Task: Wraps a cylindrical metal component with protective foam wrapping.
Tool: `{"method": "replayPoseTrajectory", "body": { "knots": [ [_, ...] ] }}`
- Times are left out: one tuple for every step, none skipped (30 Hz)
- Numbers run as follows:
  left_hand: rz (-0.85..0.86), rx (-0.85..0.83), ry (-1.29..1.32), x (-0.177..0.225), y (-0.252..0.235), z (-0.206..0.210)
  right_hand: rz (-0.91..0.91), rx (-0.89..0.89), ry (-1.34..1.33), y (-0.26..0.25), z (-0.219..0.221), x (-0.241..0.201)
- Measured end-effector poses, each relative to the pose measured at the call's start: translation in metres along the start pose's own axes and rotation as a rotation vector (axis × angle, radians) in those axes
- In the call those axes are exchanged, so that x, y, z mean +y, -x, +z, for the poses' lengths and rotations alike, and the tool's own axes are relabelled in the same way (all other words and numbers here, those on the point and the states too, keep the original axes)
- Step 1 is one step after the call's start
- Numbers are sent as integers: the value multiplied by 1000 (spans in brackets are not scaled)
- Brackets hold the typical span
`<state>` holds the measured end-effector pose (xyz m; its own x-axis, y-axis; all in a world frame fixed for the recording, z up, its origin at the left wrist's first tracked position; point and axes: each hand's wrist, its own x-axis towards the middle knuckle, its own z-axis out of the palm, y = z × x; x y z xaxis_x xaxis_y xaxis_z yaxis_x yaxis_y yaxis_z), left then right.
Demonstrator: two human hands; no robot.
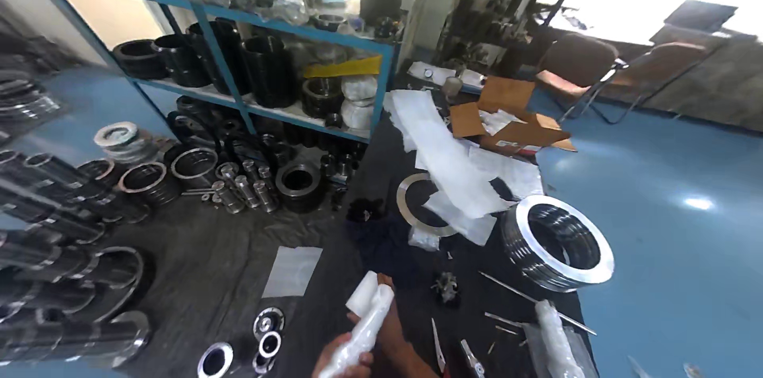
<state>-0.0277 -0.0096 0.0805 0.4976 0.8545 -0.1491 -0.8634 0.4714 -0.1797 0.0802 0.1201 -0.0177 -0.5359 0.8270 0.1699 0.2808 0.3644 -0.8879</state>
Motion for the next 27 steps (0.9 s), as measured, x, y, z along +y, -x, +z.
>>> {"method": "replayPoseTrajectory", "body": {
  "knots": [
    [-60, -23, 8, 10, 8, -36, -65, -11, 96, -2, 0, 5],
    [-103, -27, -9, 17, 15, -59, -83, -59, 148, -5, -4, 7],
    [-135, -26, -39, 21, 19, -71, -72, -137, 163, -6, -11, 9],
    [-165, -26, -72, 23, 19, -77, -57, -236, 152, -9, -22, 11],
    [-196, -25, -90, 24, 17, -79, -52, -354, 147, -15, -36, 13],
    [-227, -32, -101, 25, 13, -83, -61, -489, 166, -23, -54, 13],
    [-257, -44, -108, 25, 8, -87, -84, -632, 214, -34, -74, 13],
    [-285, -56, -117, 26, 3, -92, -94, -772, 280, -48, -93, 11],
    [-307, -48, -133, 26, -2, -95, -90, -888, 344, -61, -109, 7],
    [-319, -7, -172, 24, -7, -97, -94, -968, 386, -72, -121, 2],
    [-326, 63, -238, 23, -11, -98, -93, -1010, 407, -82, -127, -6],
    [-335, 175, -338, 24, -16, -95, -86, -1020, 432, -91, -128, -18],
    [-357, 317, -445, 26, -21, -88, -48, -1028, 490, -98, -122, -35],
    [-397, 441, -533, 27, -26, -82, 41, -1043, 588, -103, -110, -55],
    [-428, 528, -587, 26, -30, -76, 172, -1047, 694, -107, -95, -75],
    [-442, 587, -615, 25, -34, -68, 304, -1032, 785, -111, -77, -93],
    [-447, 624, -635, 24, -36, -60, 419, -1007, 861, -113, -58, -107],
    [-449, 661, -658, 21, -38, -51, 511, -980, 923, -113, -39, -117],
    [-455, 692, -703, 17, -39, -43, 574, -973, 983, -111, -21, -121],
    [-452, 727, -753, 11, -40, -41, 607, -977, 1044, -106, -6, -119],
    [-446, 768, -815, 6, -40, -43, 620, -982, 1101, -101, 8, -114],
    [-436, 805, -885, 1, -40, -44, 632, -983, 1144, -98, 17, -110],
    [-428, 837, -950, -2, -41, -42, 629, -988, 1190, -98, 22, -107],
    [-425, 868, -1014, -5, -43, -41, 619, -1008, 1219, -97, 23, -106],
    [-437, 892, -1076, -8, -42, -38, 608, -1036, 1234, -93, 23, -105],
    [-453, 910, -1137, -11, -42, -35, 599, -1060, 1249, -89, 21, -106],
    [-463, 916, -1194, -13, -43, -31, 573, -1077, 1267, -83, 18, -106]
  ]
}}
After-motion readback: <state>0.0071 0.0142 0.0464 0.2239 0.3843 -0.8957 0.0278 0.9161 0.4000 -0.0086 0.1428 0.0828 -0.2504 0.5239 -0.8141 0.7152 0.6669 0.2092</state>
